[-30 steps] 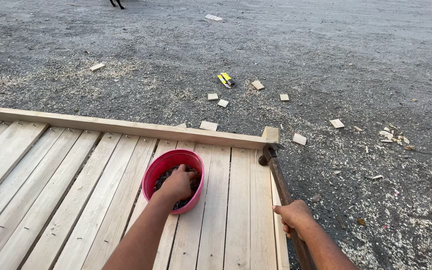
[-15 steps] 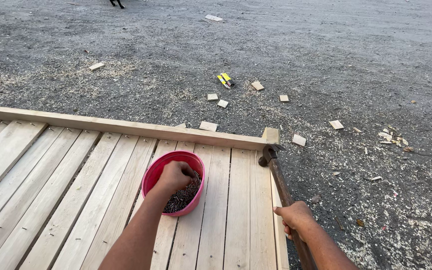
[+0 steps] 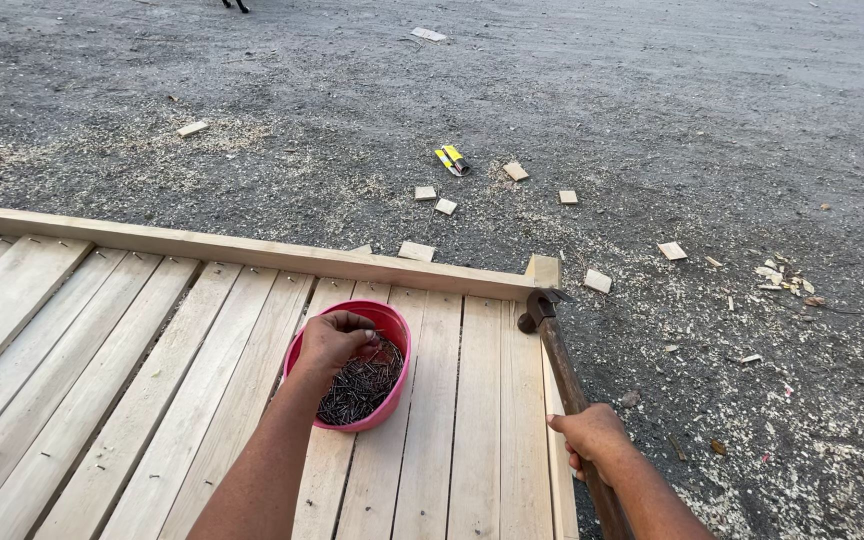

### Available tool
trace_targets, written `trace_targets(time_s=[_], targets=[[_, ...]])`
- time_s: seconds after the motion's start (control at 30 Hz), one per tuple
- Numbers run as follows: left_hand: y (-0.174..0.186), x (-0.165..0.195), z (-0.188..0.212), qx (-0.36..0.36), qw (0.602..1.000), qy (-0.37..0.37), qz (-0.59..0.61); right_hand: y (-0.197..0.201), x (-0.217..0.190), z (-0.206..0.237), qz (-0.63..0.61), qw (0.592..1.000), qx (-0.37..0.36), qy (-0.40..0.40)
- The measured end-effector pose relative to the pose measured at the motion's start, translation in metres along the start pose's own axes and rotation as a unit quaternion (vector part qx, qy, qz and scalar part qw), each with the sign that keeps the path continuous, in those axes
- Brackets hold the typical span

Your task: The person hammers nails into a wooden frame using a hammer. They repeatedly pick nails from a pink bucket and drive them into the wood slats, working along the edge of the frame.

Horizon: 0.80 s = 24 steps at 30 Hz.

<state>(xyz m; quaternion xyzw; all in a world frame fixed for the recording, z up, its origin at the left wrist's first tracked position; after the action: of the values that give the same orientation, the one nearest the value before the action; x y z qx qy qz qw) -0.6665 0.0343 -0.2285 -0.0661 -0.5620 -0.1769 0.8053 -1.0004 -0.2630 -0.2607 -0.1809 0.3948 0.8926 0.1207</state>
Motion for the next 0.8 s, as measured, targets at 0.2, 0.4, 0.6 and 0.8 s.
trace_targets(time_s=[0.2,0.4,0.6,0.8], targets=[[-0.009,-0.004,-0.005,-0.014,1.0,-0.011,-0.015,0.001,0.002,0.0,-0.015,1.0,-0.002,0.001],[-0.005,-0.003,-0.013,0.003,0.995,-0.055,-0.081,0.001,0.004,-0.004,-0.033,0.999,-0.008,0.0],[-0.02,0.008,-0.007,0.009,0.992,-0.04,0.121,0.006,-0.002,-0.001,-0.038,0.999,-0.007,0.016],[-0.093,0.044,-0.003,-0.028,0.991,-0.074,0.104,0.018,-0.005,0.002,-0.052,0.998,-0.006,0.041]])
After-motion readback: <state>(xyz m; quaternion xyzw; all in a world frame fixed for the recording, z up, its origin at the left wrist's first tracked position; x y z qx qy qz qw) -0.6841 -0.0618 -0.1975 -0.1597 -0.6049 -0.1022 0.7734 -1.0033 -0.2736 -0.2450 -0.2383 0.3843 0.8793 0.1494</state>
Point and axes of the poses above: each hand's wrist, its own z-axis away from the middle knuckle, its own y-axis out of the back of the hand, x = y × z, the point moved 10 cm from there along -z, towards the middle knuckle, and after that the axes turned 5 degrees about x, right-handed, at the moved point
